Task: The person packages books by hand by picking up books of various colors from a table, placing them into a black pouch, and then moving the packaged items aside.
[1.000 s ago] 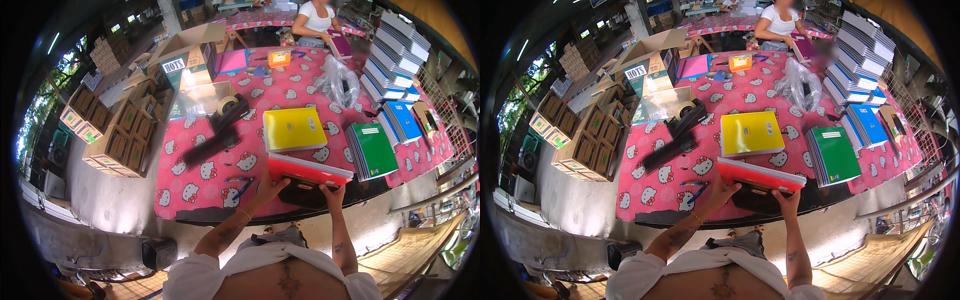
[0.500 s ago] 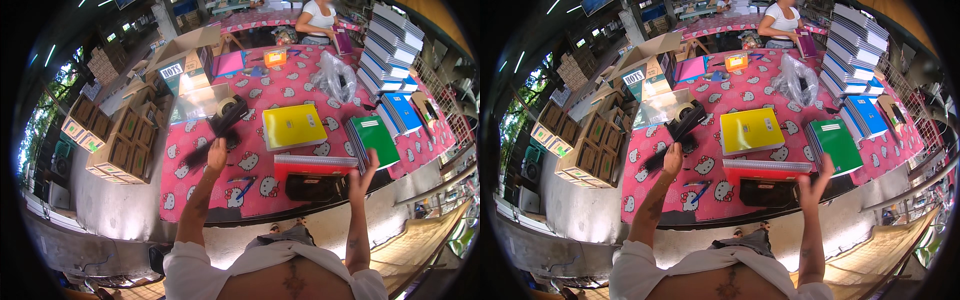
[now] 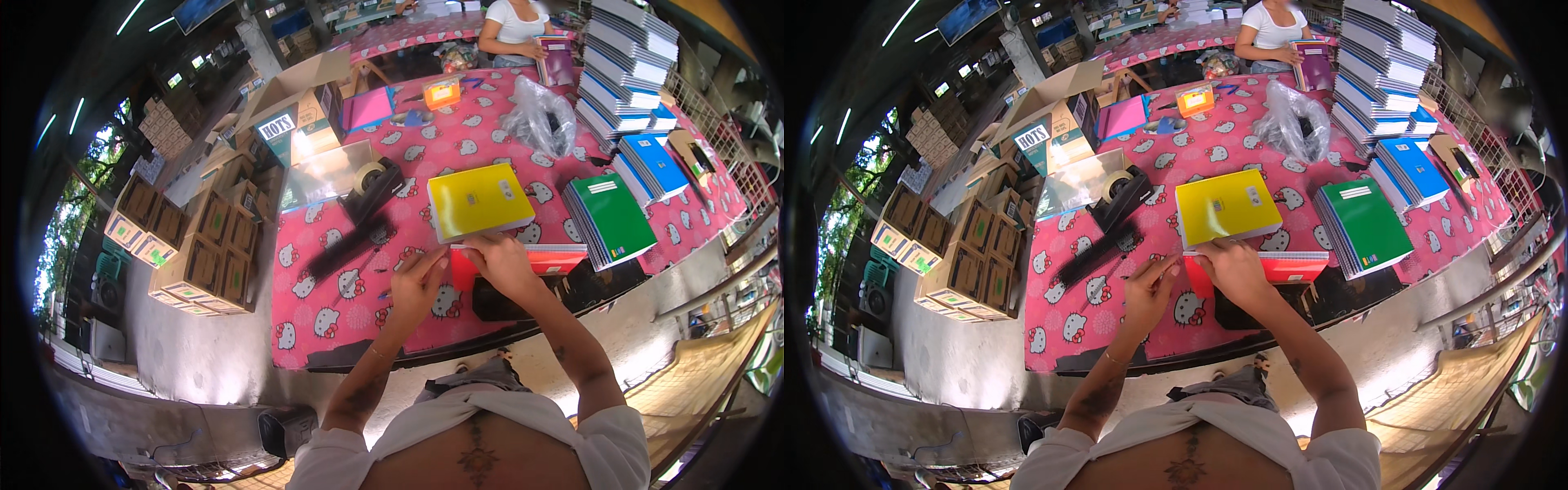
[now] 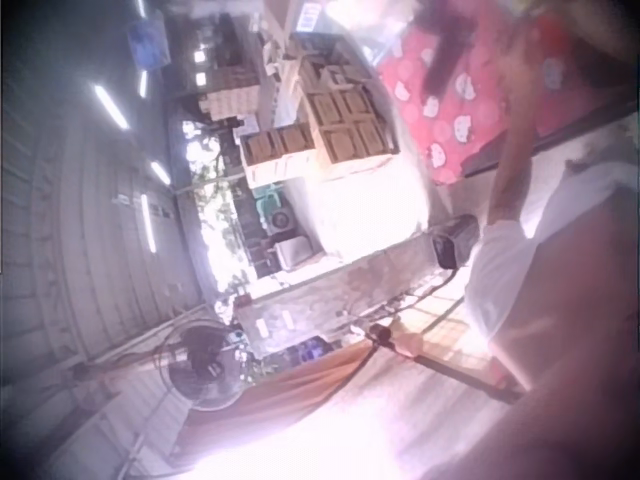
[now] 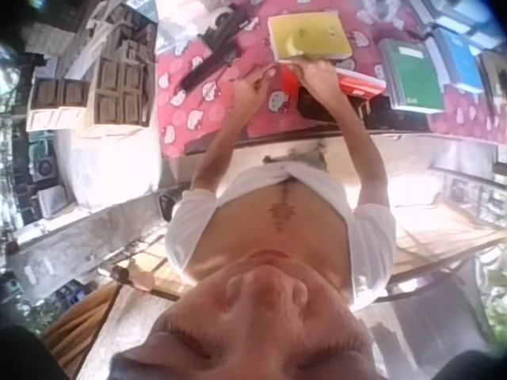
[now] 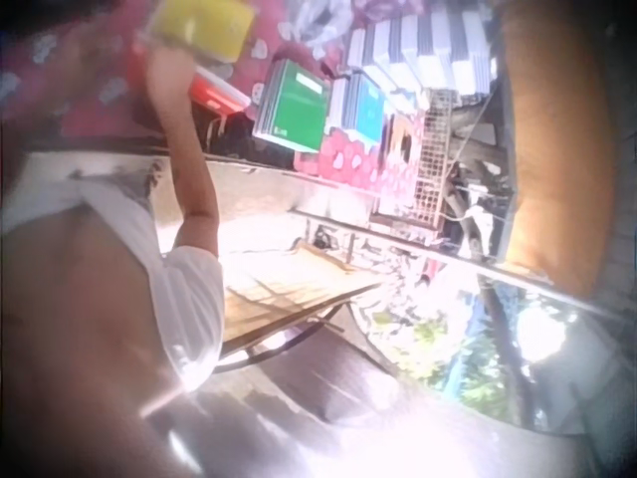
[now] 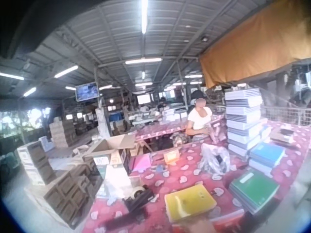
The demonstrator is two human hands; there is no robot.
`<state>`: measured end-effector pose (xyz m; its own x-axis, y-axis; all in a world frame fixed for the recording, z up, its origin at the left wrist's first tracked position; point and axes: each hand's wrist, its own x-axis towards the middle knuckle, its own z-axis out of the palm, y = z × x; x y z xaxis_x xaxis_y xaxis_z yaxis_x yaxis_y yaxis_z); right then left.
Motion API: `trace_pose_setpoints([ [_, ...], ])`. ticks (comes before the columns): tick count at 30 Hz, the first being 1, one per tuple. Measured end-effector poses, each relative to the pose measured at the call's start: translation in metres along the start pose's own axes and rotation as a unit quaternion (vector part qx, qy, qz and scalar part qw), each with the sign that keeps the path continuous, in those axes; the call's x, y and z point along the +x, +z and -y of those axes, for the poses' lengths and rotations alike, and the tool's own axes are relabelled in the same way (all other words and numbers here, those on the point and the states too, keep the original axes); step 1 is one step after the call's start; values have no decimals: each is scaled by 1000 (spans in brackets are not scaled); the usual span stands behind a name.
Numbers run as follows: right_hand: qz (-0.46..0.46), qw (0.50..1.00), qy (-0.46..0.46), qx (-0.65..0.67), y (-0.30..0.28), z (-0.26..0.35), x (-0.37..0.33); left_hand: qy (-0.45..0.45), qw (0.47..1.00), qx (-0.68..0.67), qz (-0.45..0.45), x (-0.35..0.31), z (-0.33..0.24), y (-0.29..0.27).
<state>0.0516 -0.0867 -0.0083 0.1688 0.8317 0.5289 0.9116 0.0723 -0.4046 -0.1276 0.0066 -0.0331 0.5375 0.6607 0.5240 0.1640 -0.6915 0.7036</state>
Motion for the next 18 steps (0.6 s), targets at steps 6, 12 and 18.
trace_pose_setpoints([
  [6,-2,1000,-16,-1,-3,0,2,9,999,-39,-17,3,-1,8],
  [12,-10,1000,-18,-5,-4,2,-1,14,996,77,42,15,8,0],
  [18,19,1000,-19,1,-5,0,0,100,981,139,87,33,-1,-14],
])
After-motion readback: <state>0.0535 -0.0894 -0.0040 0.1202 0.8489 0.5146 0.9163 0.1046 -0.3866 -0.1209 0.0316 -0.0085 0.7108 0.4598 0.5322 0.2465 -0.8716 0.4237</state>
